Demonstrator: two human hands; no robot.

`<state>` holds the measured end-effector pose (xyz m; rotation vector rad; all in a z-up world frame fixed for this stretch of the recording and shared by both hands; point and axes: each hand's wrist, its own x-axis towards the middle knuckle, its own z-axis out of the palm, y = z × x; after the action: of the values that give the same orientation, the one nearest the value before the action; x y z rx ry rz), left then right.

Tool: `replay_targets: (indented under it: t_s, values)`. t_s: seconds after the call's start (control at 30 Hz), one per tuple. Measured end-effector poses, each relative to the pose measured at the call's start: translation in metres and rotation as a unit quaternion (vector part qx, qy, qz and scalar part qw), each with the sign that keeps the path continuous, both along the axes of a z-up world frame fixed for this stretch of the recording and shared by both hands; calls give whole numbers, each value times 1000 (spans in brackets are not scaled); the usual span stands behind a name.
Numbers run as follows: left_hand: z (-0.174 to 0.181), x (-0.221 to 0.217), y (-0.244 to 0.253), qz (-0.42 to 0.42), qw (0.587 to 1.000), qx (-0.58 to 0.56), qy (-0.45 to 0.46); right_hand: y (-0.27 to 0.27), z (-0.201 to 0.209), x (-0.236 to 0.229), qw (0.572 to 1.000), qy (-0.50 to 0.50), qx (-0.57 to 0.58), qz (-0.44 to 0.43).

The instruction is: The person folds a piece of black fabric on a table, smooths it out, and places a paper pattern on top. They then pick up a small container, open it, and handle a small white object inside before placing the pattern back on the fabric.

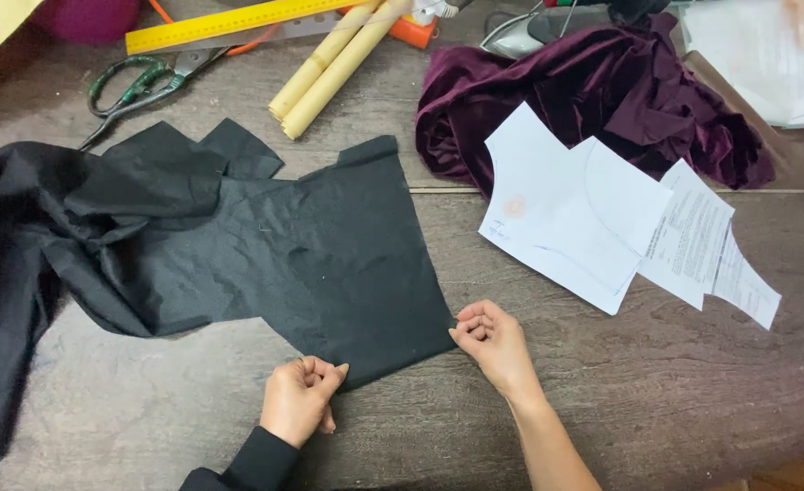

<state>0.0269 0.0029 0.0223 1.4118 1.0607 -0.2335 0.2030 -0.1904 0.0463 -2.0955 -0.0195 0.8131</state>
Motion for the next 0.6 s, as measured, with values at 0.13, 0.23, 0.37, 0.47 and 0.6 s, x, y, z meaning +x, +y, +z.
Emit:
replay_targets:
  t_s: [0.13, 0.23, 0.37, 0.47, 0.6]
  values:
    - [3, 0, 1, -11, 1000, 3, 10, 0, 0, 0, 1000, -3, 6, 7]
    - [1, 0, 1, -19, 1000, 1, 13, 1, 2, 0, 1000, -11, -11, 22]
    - [12, 0, 4, -42, 998, 32, 42, 1, 12, 5, 999, 9, -20, 39]
    - [7, -9, 14, -66, 990, 113, 54, 1, 27, 11, 995, 29, -84, 51]
    - [-3, -18, 30, -82, 950, 300, 2, 3, 25, 16, 994, -69, -58, 61]
